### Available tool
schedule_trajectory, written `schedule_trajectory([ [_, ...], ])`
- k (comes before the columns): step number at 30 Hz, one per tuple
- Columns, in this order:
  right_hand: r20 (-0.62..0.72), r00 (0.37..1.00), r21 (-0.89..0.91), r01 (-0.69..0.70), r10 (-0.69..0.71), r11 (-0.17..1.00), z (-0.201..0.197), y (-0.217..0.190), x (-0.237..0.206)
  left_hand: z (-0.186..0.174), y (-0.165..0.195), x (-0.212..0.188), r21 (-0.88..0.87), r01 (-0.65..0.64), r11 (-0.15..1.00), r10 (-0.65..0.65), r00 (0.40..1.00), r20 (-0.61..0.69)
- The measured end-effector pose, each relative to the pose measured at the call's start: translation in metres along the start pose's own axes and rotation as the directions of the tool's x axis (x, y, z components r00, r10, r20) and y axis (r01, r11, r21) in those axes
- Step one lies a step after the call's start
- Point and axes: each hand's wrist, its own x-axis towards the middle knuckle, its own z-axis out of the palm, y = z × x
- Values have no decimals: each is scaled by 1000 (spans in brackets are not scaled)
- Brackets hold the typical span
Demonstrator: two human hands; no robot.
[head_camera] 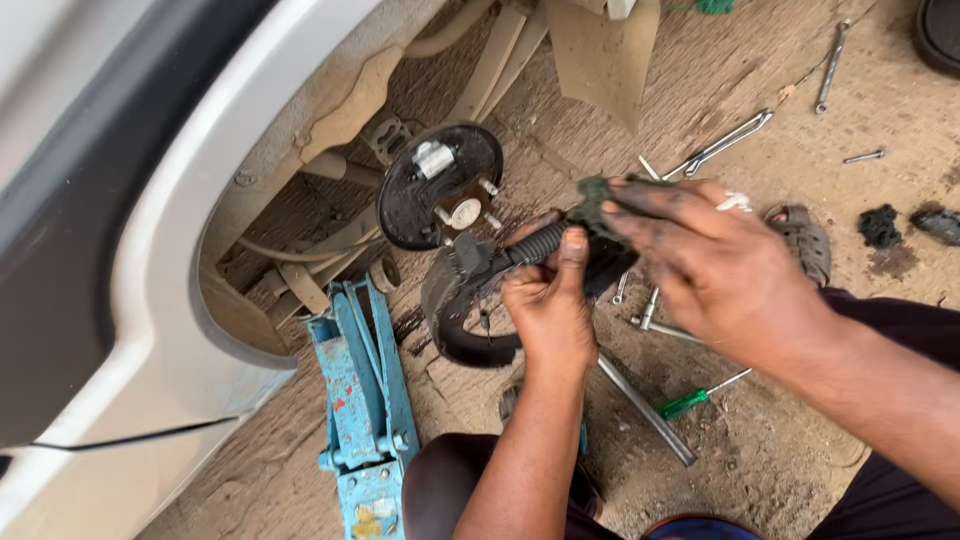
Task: The person cleans and assembles components of a drum brake system using a cloth and pliers.
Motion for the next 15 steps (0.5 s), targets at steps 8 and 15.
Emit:
schedule_trajectory([
  [8,-76,959,119,-263,272,958,-10,9,-14,12,7,3,-160,-4,987,-11,996,-93],
  [15,354,847,-389,-252,396,886,29,-17,-10,3,16,12,-189,67,980,-101,980,-172],
])
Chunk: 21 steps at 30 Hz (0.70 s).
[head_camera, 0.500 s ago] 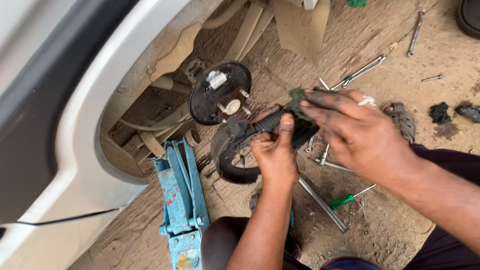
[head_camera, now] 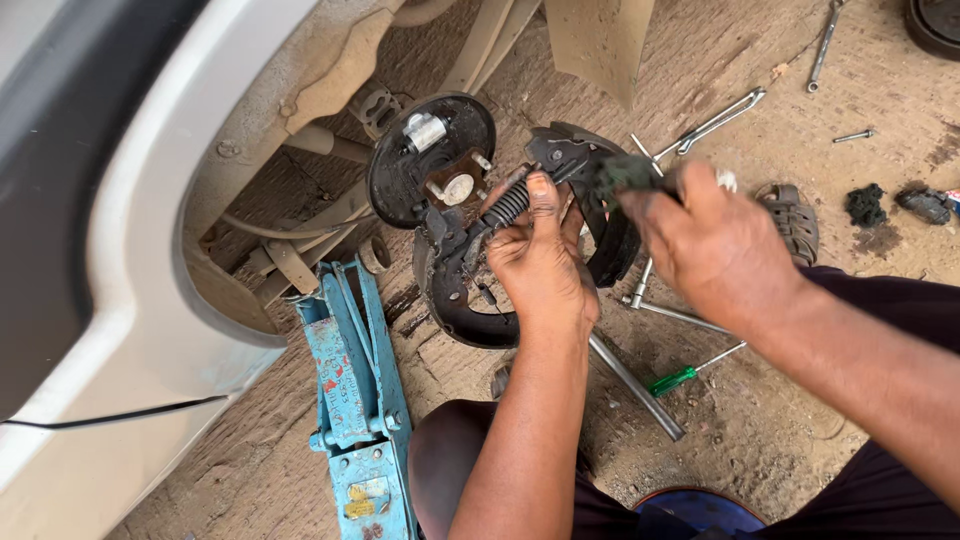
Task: The person cleans and assembles components of a drum brake system using a cloth and pliers.
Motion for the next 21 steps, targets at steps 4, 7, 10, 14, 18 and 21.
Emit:
schedule_trajectory([
  [4,-217,976,314,68,2,947,13,-20,-21,6,9,2,-77,-54,996,53,999,-6],
  [7,-580,796,249,374,-171,893,1,-9,-8,7,5,-8,-77,-81,994,83,996,26],
  [10,-495,743,-307,336,-451,890,-17,-5,17,8,10,-11,-77,-78,994,82,995,55],
  [14,-406,855,-275,222,-322,935,-6,-25,3,3,14,-6,-126,-131,983,133,991,4],
  [18,-250,952,-87,158,-176,983,22,-45,-25,2,16,3,-131,-154,979,156,988,6],
  [21,-417,897,23,173,-148,985,23,-38,-24,3,20,-5,-110,-204,973,206,978,9],
])
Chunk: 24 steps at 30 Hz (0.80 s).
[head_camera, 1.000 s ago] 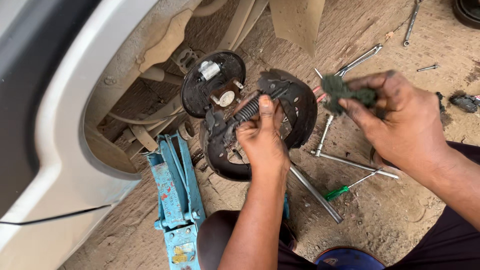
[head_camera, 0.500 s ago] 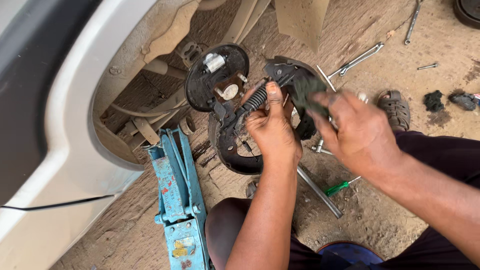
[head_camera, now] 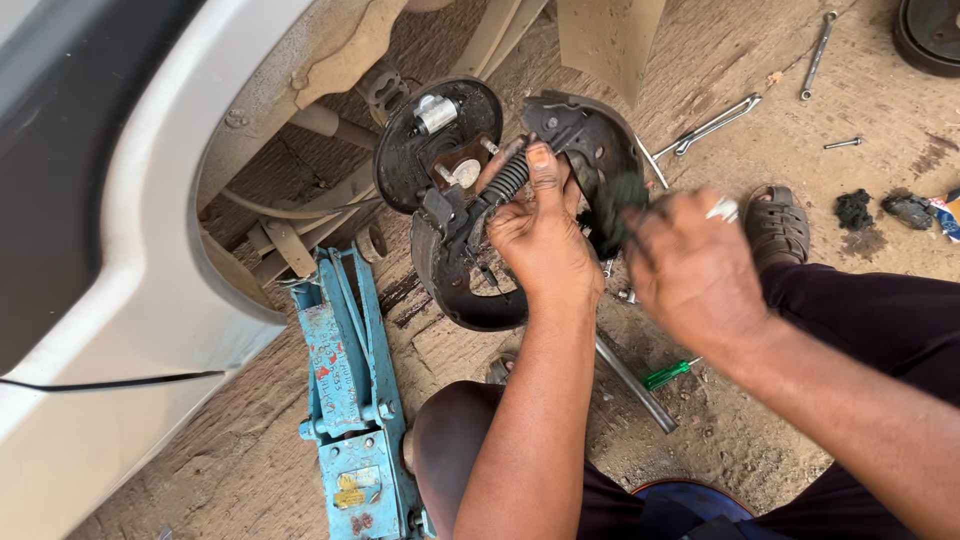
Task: The person cleans and assembles components of a drum brake system using a cloth and pliers.
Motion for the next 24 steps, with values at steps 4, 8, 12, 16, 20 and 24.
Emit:
schedule_trajectory([
  [4,-79,983,-316,133,-166,939,-4,9,14,4,9,-14,-10,149,989,-149,988,-31],
  [8,93,993,-241,-43,67,969,23,-12,3,5,5,1,-58,68,996,-73,994,-81],
  [12,124,968,-47,-215,220,975,65,-33,-27,-8,-9,13,-40,29,999,-32,996,-79],
  [16,267,903,184,-392,338,901,69,-36,-41,-14,-17,16,-45,-3,999,0,998,-68],
  [20,333,874,239,-441,354,865,31,-25,-17,-8,-8,15,-77,68,995,-74,994,-80],
  [24,-77,995,14,-61,62,998,4,-5,19,-4,1,10,-110,73,991,-76,997,-22],
])
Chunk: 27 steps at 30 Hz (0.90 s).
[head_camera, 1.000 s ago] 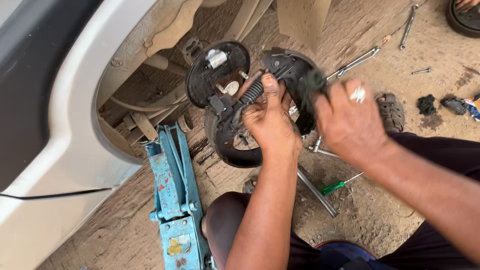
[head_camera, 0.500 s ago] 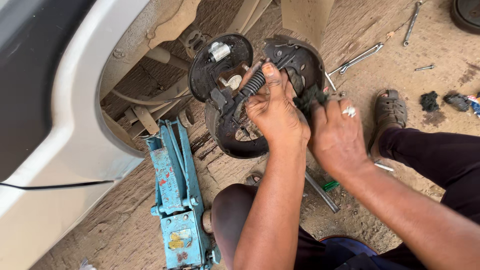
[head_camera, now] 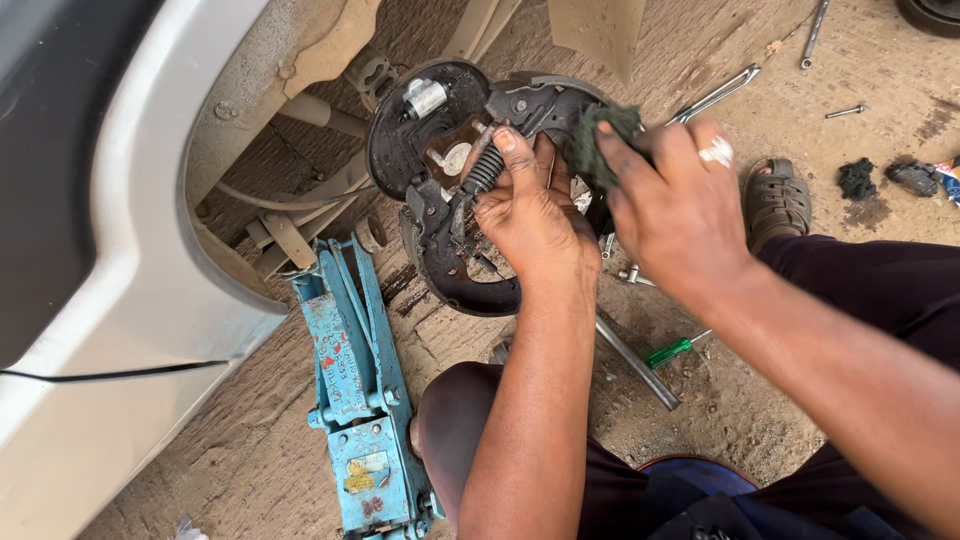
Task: The person cleans and assembles components of a drum brake system using a cloth and pliers.
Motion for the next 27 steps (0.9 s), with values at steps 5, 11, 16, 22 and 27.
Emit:
schedule_trajectory([
  [5,147,988,-154,-25,48,988,25,-13,-22,0,-9,4,-10,-6,1000,5,998,-61],
  [11,276,915,193,-352,294,916,44,-16,-60,-10,-16,4,115,-2,993,16,993,-115],
  [16,60,992,-65,-111,115,992,36,-2,-30,-15,-14,8,6,41,999,-41,996,-75],
  [22,368,900,-36,-238,234,971,37,-41,-54,-20,-23,19,84,-6,996,22,982,-190],
  [27,254,936,180,-295,246,938,30,-19,-50,-21,-18,16,24,53,998,-52,998,-28],
])
